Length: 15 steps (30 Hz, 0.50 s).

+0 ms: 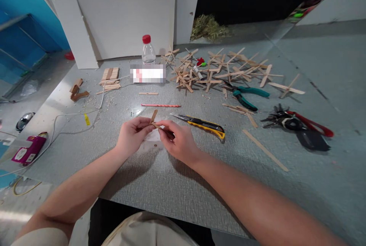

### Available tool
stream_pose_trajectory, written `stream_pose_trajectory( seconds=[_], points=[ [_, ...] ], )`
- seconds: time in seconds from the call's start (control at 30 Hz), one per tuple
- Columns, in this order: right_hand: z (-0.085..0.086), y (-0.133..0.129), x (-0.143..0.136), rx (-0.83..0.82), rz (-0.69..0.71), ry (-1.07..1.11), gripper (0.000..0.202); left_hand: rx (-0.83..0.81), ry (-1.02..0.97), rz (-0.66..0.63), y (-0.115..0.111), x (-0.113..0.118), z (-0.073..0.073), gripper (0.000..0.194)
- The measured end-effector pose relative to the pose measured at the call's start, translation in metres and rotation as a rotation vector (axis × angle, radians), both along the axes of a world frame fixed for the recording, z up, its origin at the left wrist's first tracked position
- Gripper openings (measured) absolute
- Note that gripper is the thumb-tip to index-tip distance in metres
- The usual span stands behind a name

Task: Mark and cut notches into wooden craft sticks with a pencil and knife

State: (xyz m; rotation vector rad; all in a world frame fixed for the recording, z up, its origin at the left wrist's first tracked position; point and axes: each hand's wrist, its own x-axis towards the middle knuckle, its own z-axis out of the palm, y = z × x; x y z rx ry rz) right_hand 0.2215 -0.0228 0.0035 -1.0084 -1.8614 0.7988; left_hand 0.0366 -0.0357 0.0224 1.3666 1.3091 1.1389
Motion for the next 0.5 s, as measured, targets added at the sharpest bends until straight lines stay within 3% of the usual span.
stream_pose_trajectory(
  seconds=[0.5],
  points=[
    [0.0067, -0.0016, -0.0013, 0.009, -0.006, 0.006, 0.013, 0.044, 0.075, 0.019, -0.0016, 0.0045, -0.0080, 0.012]
  ],
)
